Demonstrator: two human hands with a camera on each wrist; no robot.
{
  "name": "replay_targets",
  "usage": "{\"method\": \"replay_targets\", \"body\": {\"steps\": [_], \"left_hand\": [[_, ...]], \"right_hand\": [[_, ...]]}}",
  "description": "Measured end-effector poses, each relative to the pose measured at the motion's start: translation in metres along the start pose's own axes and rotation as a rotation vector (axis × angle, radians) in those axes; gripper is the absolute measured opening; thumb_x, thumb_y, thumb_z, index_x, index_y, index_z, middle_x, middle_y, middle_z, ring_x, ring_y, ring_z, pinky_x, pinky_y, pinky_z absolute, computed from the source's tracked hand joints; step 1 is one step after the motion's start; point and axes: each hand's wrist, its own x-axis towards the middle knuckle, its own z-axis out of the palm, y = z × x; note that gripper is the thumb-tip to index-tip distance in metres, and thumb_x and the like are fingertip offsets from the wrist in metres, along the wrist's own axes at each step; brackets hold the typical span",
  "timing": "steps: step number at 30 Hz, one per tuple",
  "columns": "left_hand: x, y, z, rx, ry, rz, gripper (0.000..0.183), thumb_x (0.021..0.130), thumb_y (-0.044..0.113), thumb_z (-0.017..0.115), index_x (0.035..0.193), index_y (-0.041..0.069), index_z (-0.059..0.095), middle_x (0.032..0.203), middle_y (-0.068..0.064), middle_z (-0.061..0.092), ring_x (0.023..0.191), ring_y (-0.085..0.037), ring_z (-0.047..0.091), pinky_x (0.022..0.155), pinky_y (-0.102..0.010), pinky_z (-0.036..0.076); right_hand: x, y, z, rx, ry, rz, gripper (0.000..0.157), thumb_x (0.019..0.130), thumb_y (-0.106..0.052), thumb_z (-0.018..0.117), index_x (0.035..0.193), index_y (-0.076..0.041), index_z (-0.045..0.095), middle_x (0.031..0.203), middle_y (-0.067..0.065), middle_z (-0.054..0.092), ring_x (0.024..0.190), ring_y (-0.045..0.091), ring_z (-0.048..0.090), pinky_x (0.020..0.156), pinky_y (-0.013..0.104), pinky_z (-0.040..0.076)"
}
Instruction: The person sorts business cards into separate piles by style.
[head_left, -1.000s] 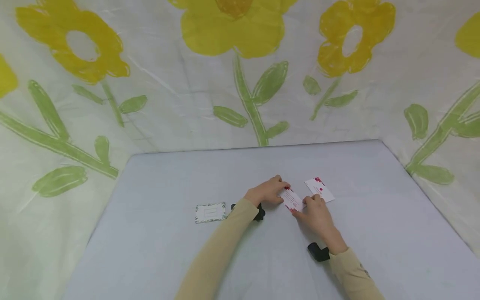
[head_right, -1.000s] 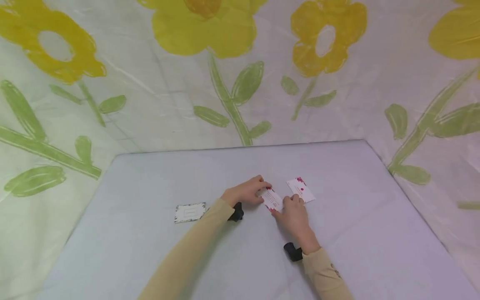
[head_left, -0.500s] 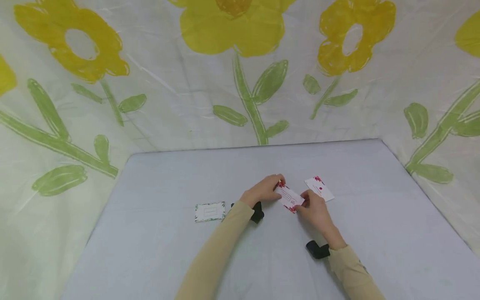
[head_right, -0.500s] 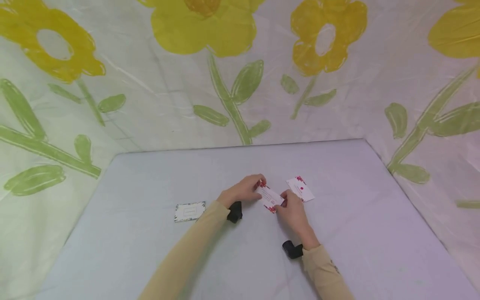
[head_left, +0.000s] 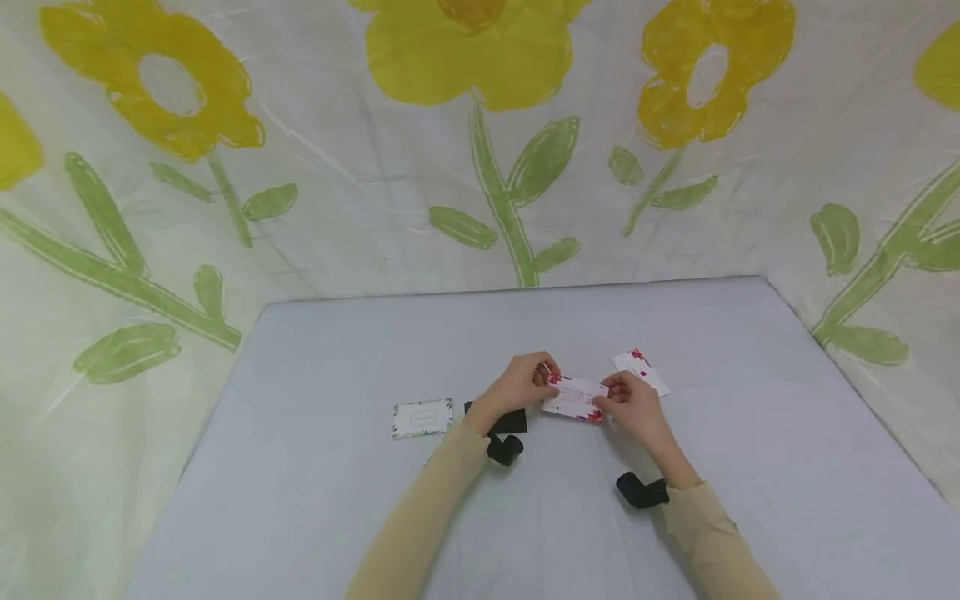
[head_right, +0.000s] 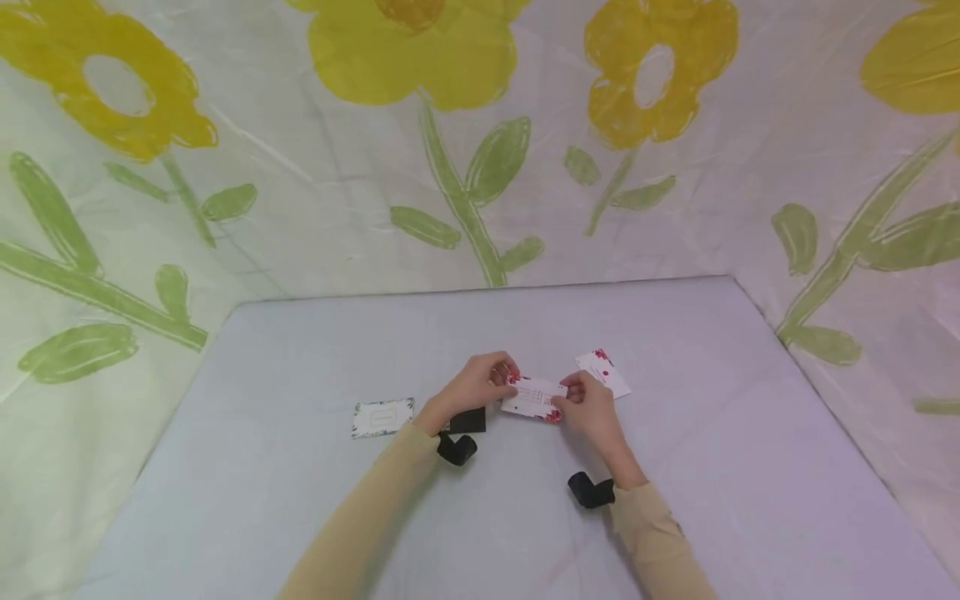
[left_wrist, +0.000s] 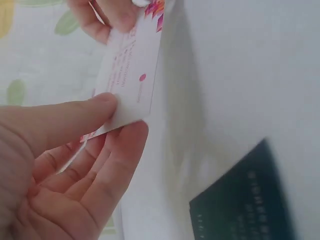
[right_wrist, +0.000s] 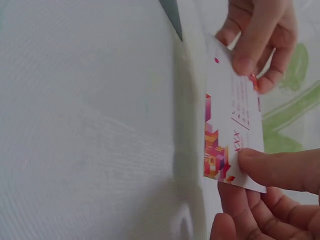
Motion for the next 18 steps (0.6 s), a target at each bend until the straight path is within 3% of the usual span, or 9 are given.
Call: {"method": "replay_targets", "body": {"steps": [8, 18], "left_hand": [[-0.016, 0.001, 0.007, 0.012, 0.008, -0.021, 0.015, 0.08, 0.004, 0.07, 0.091, 0.001, 0.061, 0.073, -0.001, 0.054, 0.063, -0.008, 0.048, 0.057, -0.018, 0.041], [-0.018, -0.006, 0.021, 0.094, 0.055, -0.025, 0.01, 0.082, 0.001, 0.067, 0.089, 0.002, 0.06, 0.074, -0.001, 0.053, 0.066, -0.009, 0.047, 0.059, -0.019, 0.04]], "right_hand": [[0.0, -0.002, -0.002, -0.027, -0.097, 0.002, 0.025, 0.082, -0.007, 0.068, 0.101, 0.006, 0.058, 0.083, 0.011, 0.058, 0.074, 0.02, 0.051, 0.059, 0.025, 0.043], [0.002, -0.003, 0.004, -0.078, -0.096, -0.02, 0.02, 0.081, -0.003, 0.068, 0.096, 0.005, 0.058, 0.079, 0.01, 0.055, 0.071, 0.021, 0.049, 0.058, 0.026, 0.042]]}}
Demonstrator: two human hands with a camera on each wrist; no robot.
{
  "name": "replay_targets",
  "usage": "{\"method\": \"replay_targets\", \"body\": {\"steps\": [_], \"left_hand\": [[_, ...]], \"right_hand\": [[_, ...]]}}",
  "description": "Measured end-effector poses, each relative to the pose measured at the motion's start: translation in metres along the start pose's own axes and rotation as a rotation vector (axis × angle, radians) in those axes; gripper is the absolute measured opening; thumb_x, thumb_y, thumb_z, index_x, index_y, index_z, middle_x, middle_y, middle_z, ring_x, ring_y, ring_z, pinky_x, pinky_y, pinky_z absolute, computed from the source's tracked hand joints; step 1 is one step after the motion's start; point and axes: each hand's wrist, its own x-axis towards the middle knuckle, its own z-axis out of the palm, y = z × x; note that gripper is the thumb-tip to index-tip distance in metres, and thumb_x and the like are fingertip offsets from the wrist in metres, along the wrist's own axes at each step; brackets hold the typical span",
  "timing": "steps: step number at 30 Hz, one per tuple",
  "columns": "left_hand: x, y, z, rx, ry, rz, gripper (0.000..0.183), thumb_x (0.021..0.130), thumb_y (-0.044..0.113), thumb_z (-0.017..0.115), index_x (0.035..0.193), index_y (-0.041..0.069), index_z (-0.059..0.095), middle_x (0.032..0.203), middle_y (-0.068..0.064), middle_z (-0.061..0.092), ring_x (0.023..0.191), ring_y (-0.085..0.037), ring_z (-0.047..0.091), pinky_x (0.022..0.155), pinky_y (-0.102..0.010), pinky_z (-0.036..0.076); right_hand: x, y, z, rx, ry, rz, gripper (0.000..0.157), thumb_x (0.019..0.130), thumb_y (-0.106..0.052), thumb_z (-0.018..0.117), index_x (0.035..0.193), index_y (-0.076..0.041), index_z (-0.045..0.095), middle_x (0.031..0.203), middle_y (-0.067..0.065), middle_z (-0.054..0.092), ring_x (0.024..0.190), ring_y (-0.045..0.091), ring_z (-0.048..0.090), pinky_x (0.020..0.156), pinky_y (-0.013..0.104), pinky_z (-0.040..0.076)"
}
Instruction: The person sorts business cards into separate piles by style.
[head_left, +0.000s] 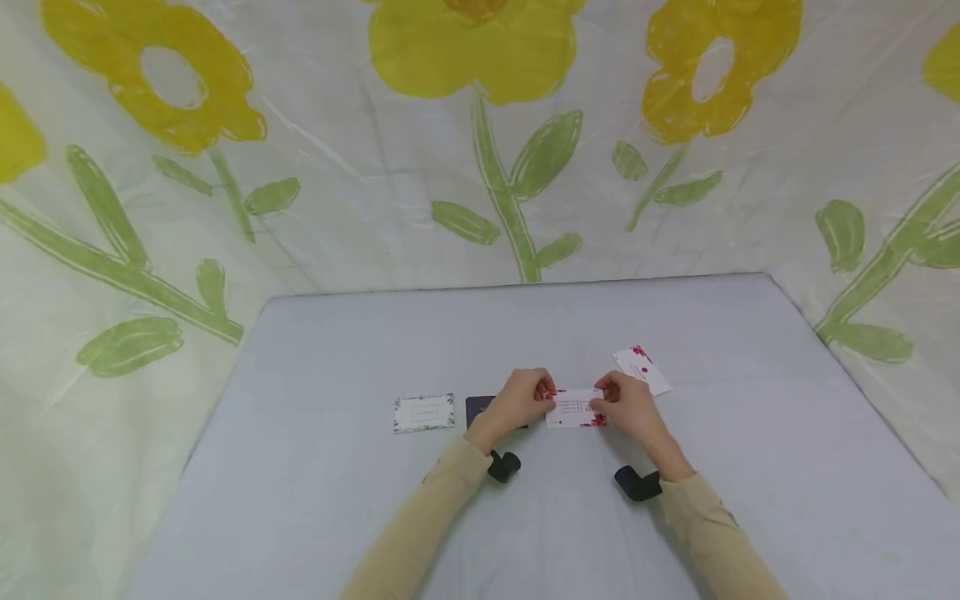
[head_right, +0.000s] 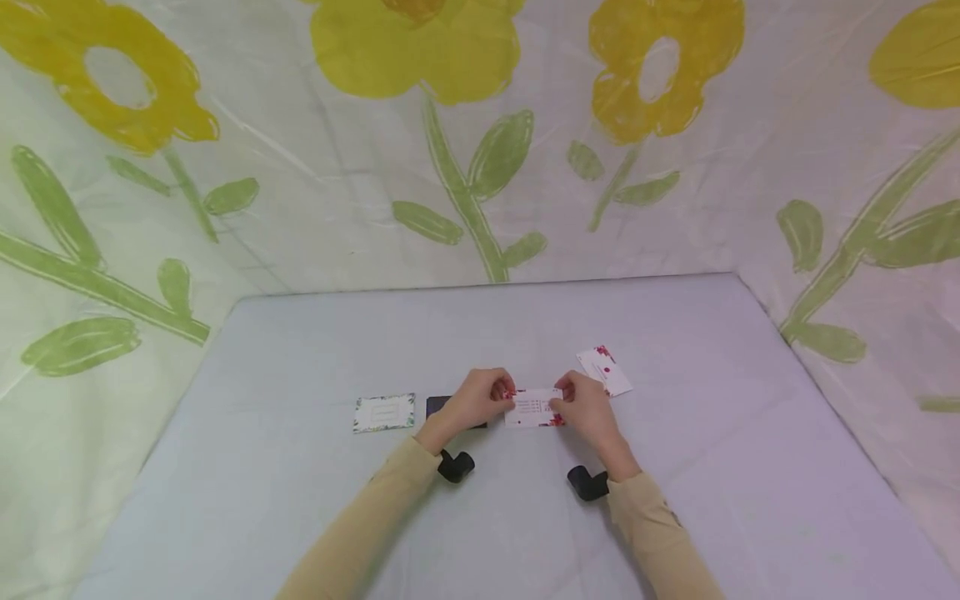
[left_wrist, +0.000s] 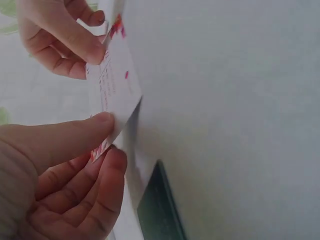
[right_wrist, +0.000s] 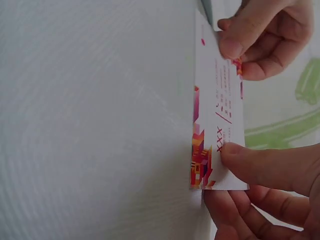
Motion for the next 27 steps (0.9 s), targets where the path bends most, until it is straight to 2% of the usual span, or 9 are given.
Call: {"method": "replay_targets", "body": {"steps": [10, 18, 23, 27], "left_hand": [[-0.002, 0.0, 0.005, 0.192, 0.031, 0.011, 0.014, 0.082, 0.01, 0.069, 0.093, 0.004, 0.062, 0.083, -0.002, 0.052, 0.076, -0.012, 0.046, 0.068, -0.021, 0.041], [0.001, 0.002, 0.004, 0.247, 0.035, 0.022, 0.014, 0.082, 0.011, 0.07, 0.092, 0.005, 0.063, 0.086, -0.002, 0.053, 0.078, -0.012, 0.048, 0.072, -0.022, 0.043], [0.005, 0.003, 0.002, 0.264, 0.006, 0.036, 0.011, 0.081, 0.01, 0.069, 0.09, 0.007, 0.063, 0.084, 0.0, 0.051, 0.077, -0.011, 0.046, 0.07, -0.021, 0.041], [0.01, 0.006, -0.002, 0.274, -0.018, 0.038, 0.011, 0.085, 0.011, 0.065, 0.094, 0.006, 0.063, 0.087, -0.001, 0.054, 0.079, -0.012, 0.048, 0.072, -0.022, 0.042]], "right_hand": [[0.002, 0.0, 0.005, -0.114, 0.004, -0.028, 0.019, 0.08, -0.004, 0.07, 0.091, 0.004, 0.056, 0.079, 0.01, 0.053, 0.071, 0.02, 0.048, 0.057, 0.027, 0.041], [0.003, 0.0, 0.002, -0.147, 0.02, -0.031, 0.021, 0.079, -0.004, 0.071, 0.091, 0.004, 0.056, 0.081, 0.01, 0.052, 0.074, 0.021, 0.047, 0.062, 0.03, 0.042], [0.003, -0.001, 0.001, -0.161, 0.024, -0.042, 0.021, 0.079, -0.005, 0.071, 0.091, 0.004, 0.057, 0.08, 0.009, 0.052, 0.075, 0.022, 0.047, 0.064, 0.031, 0.041], [0.0, -0.002, 0.0, -0.156, 0.039, -0.042, 0.019, 0.081, -0.005, 0.068, 0.094, 0.005, 0.058, 0.084, 0.011, 0.054, 0.076, 0.022, 0.049, 0.067, 0.034, 0.044]]}}
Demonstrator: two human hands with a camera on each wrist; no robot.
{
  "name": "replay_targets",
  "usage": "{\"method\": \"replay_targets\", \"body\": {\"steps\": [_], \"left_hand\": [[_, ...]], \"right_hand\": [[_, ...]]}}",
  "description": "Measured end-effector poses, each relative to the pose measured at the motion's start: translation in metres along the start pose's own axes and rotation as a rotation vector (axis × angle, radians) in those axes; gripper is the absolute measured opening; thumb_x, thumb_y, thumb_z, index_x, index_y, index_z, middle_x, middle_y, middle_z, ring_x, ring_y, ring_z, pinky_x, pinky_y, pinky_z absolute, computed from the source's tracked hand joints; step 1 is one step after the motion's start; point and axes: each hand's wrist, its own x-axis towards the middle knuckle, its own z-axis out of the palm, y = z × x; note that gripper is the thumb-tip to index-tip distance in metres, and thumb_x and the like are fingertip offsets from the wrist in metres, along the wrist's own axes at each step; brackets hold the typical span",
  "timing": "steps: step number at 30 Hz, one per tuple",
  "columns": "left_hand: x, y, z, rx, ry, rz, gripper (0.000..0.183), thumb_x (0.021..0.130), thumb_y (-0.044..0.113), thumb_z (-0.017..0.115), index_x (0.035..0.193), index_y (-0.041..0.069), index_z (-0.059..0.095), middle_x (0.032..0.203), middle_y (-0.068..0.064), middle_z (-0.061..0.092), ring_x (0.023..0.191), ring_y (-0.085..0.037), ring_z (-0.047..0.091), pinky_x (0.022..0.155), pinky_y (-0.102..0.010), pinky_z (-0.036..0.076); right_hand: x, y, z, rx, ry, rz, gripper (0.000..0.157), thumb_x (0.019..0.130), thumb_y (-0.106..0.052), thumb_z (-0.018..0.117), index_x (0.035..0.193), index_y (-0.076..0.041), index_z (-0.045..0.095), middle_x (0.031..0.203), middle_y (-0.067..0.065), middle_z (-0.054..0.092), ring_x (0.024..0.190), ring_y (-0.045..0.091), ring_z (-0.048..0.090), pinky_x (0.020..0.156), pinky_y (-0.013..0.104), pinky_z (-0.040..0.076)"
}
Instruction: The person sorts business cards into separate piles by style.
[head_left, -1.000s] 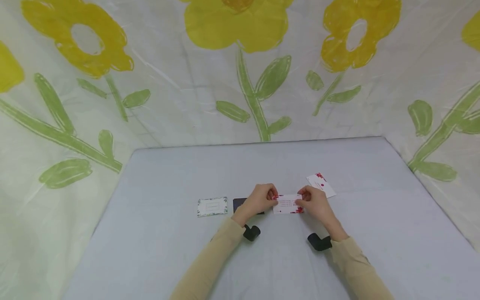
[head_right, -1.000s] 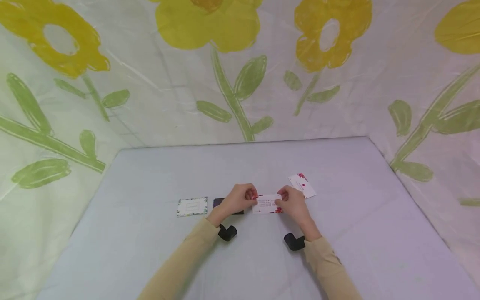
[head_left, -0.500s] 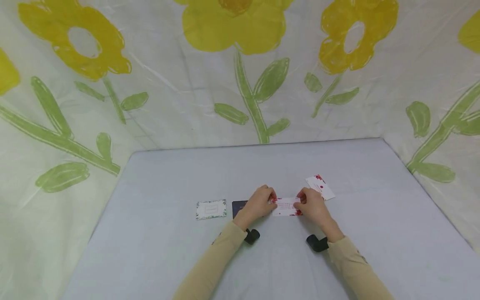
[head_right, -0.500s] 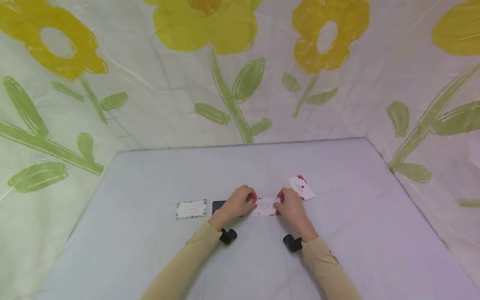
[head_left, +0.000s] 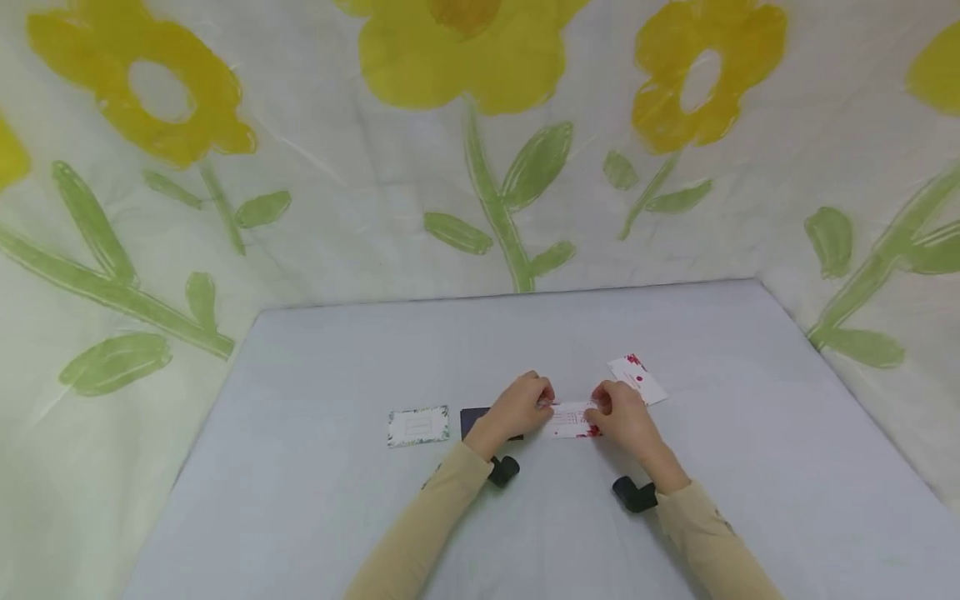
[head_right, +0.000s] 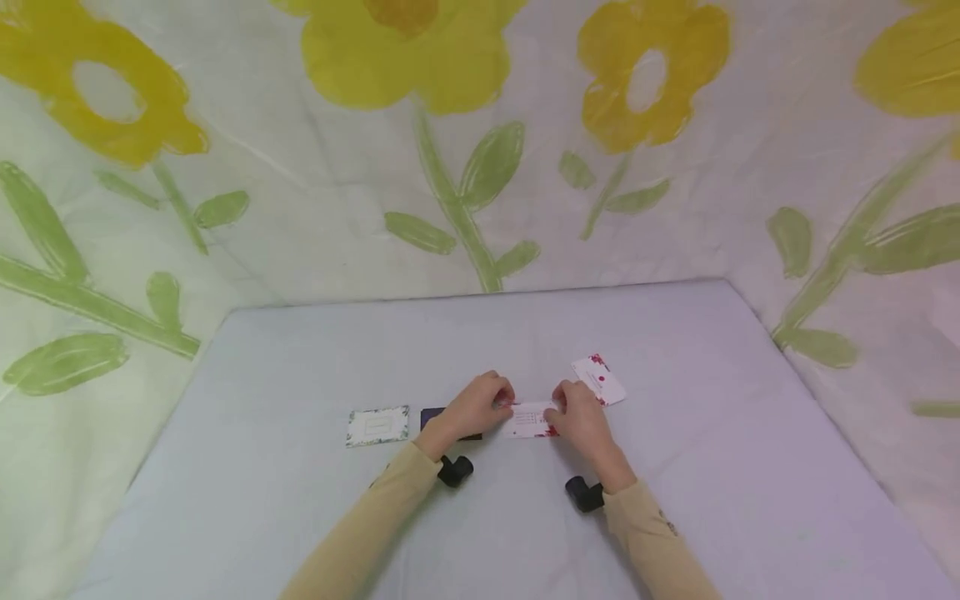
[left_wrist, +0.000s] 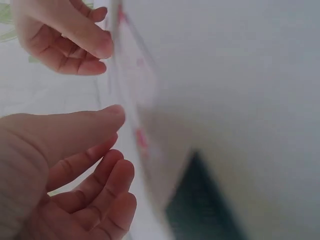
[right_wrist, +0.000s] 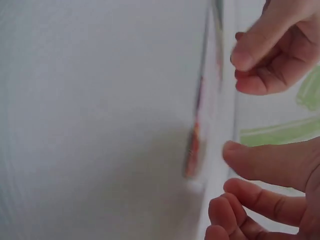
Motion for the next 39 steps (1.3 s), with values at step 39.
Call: {"method": "replay_targets", "body": {"steps": [39], "left_hand": [[0.129, 0.044, 0.023, 0.198, -0.332, 0.119, 0.047, 0.088, 0.027, 0.061, 0.133, 0.021, 0.048, 0.123, -0.006, 0.04, 0.109, -0.017, 0.041, 0.086, -0.029, 0.041]], "right_hand": [[-0.002, 0.047, -0.033, -0.105, 0.137, 0.228, 0.048, 0.079, -0.019, 0.072, 0.105, 0.015, 0.052, 0.106, 0.033, 0.043, 0.099, 0.045, 0.04, 0.079, 0.051, 0.038]]}}
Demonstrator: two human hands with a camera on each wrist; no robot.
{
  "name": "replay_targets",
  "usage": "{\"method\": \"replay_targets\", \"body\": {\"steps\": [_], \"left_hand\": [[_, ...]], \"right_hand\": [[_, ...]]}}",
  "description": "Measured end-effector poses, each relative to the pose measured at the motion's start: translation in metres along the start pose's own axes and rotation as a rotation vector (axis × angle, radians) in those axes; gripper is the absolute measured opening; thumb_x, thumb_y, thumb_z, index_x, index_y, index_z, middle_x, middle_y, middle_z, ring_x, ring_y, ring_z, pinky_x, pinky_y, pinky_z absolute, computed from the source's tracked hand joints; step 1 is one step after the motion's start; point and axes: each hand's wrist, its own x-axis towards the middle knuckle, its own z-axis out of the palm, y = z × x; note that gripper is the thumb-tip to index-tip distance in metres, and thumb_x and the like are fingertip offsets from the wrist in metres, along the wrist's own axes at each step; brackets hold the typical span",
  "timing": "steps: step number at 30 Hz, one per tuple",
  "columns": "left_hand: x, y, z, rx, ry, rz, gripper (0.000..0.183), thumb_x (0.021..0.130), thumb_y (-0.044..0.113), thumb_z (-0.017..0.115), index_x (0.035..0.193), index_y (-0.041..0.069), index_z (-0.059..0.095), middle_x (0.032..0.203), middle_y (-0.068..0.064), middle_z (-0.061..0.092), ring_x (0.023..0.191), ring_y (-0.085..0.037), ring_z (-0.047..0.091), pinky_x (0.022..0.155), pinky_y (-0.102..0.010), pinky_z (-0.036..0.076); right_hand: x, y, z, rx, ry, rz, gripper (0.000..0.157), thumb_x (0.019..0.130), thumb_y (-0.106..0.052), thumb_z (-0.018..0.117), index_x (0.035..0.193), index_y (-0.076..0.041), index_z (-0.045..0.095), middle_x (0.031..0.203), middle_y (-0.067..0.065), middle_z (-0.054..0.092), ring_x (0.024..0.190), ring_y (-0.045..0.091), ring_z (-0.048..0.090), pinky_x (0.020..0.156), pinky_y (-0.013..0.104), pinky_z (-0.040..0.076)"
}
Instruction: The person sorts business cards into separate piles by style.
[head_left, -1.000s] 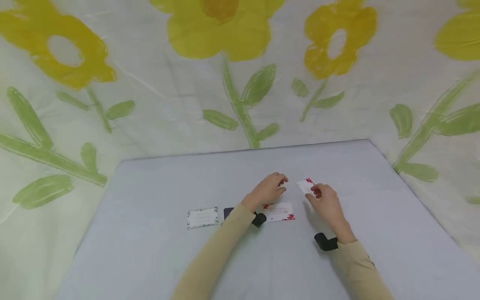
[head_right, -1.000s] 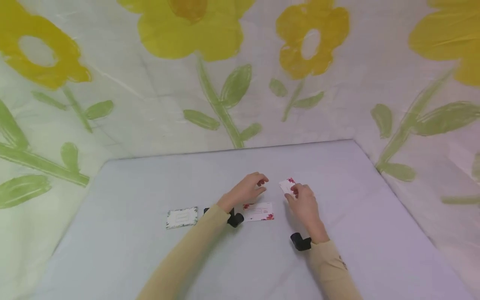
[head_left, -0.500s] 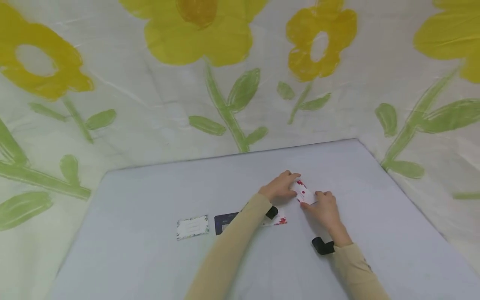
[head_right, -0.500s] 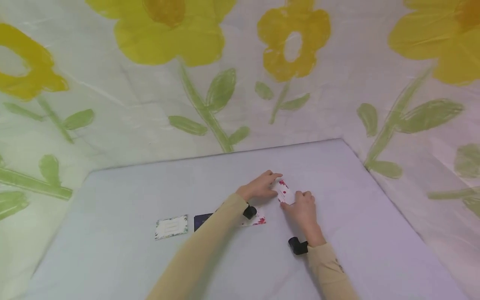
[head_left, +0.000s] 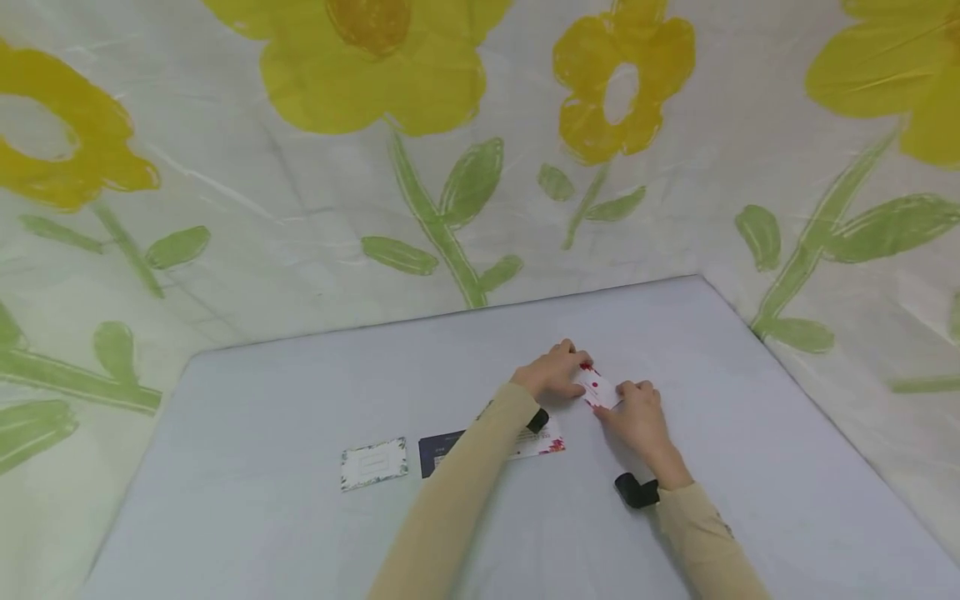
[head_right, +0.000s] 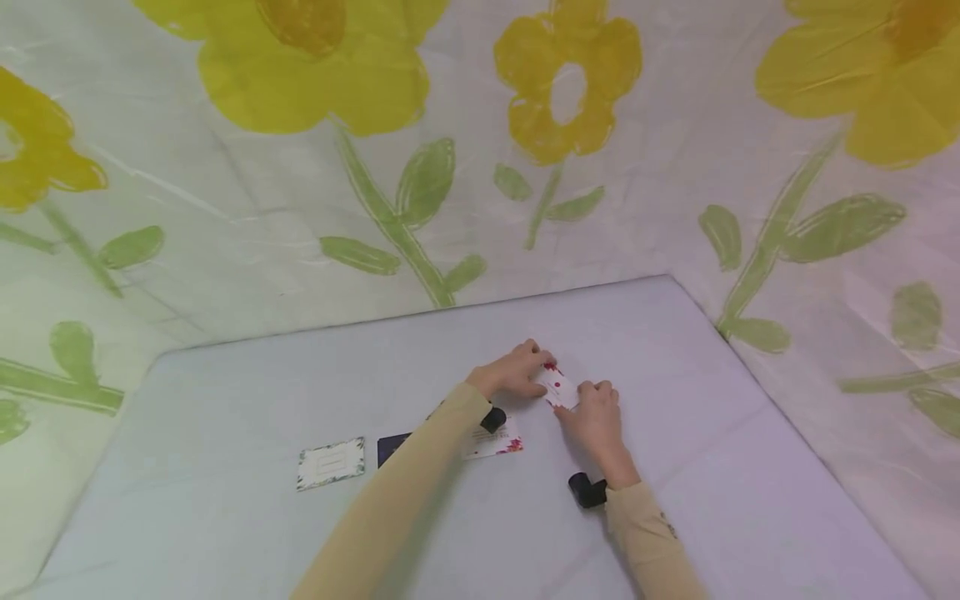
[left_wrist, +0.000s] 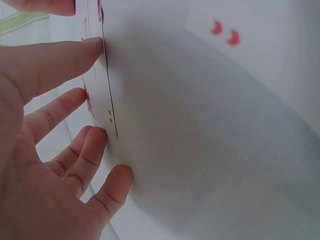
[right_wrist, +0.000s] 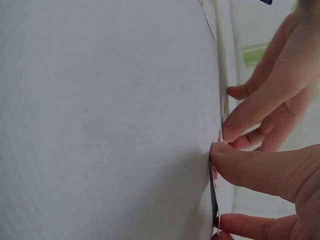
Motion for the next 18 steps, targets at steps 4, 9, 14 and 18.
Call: {"method": "replay_targets", "body": {"steps": [4, 9, 14, 18], "left_hand": [[-0.001, -0.002, 0.001, -0.011, 0.004, -0.013, 0.049, 0.087, 0.029, 0.064, 0.132, 0.02, 0.047, 0.124, -0.006, 0.04, 0.111, -0.016, 0.041, 0.09, -0.028, 0.04], [-0.003, -0.008, 0.004, -0.072, 0.055, 0.006, 0.052, 0.085, 0.028, 0.067, 0.13, 0.013, 0.048, 0.122, -0.007, 0.045, 0.111, -0.016, 0.045, 0.094, -0.024, 0.037], [-0.008, -0.016, 0.007, -0.217, 0.161, 0.023, 0.038, 0.085, 0.019, 0.068, 0.118, 0.008, 0.053, 0.105, -0.005, 0.054, 0.095, -0.013, 0.05, 0.083, -0.021, 0.04], [-0.013, -0.019, 0.008, -0.322, 0.231, 0.048, 0.026, 0.087, 0.01, 0.064, 0.11, 0.006, 0.055, 0.088, -0.006, 0.054, 0.077, -0.012, 0.047, 0.069, -0.02, 0.04]], "right_hand": [[0.002, 0.001, -0.002, 0.047, -0.015, -0.008, 0.046, 0.078, -0.017, 0.073, 0.104, 0.013, 0.05, 0.102, 0.029, 0.045, 0.093, 0.04, 0.041, 0.075, 0.047, 0.038], [0.007, 0.003, -0.001, 0.125, -0.015, -0.044, 0.044, 0.076, -0.01, 0.073, 0.106, 0.01, 0.048, 0.094, 0.023, 0.049, 0.084, 0.032, 0.044, 0.068, 0.037, 0.037], [0.013, 0.006, 0.002, 0.196, 0.001, -0.05, 0.04, 0.078, -0.004, 0.069, 0.11, 0.007, 0.046, 0.086, 0.018, 0.053, 0.076, 0.026, 0.049, 0.062, 0.031, 0.039], [0.015, 0.005, 0.006, 0.224, 0.049, -0.047, 0.032, 0.082, -0.003, 0.064, 0.109, 0.005, 0.048, 0.084, 0.018, 0.054, 0.074, 0.026, 0.052, 0.061, 0.03, 0.04]]}}
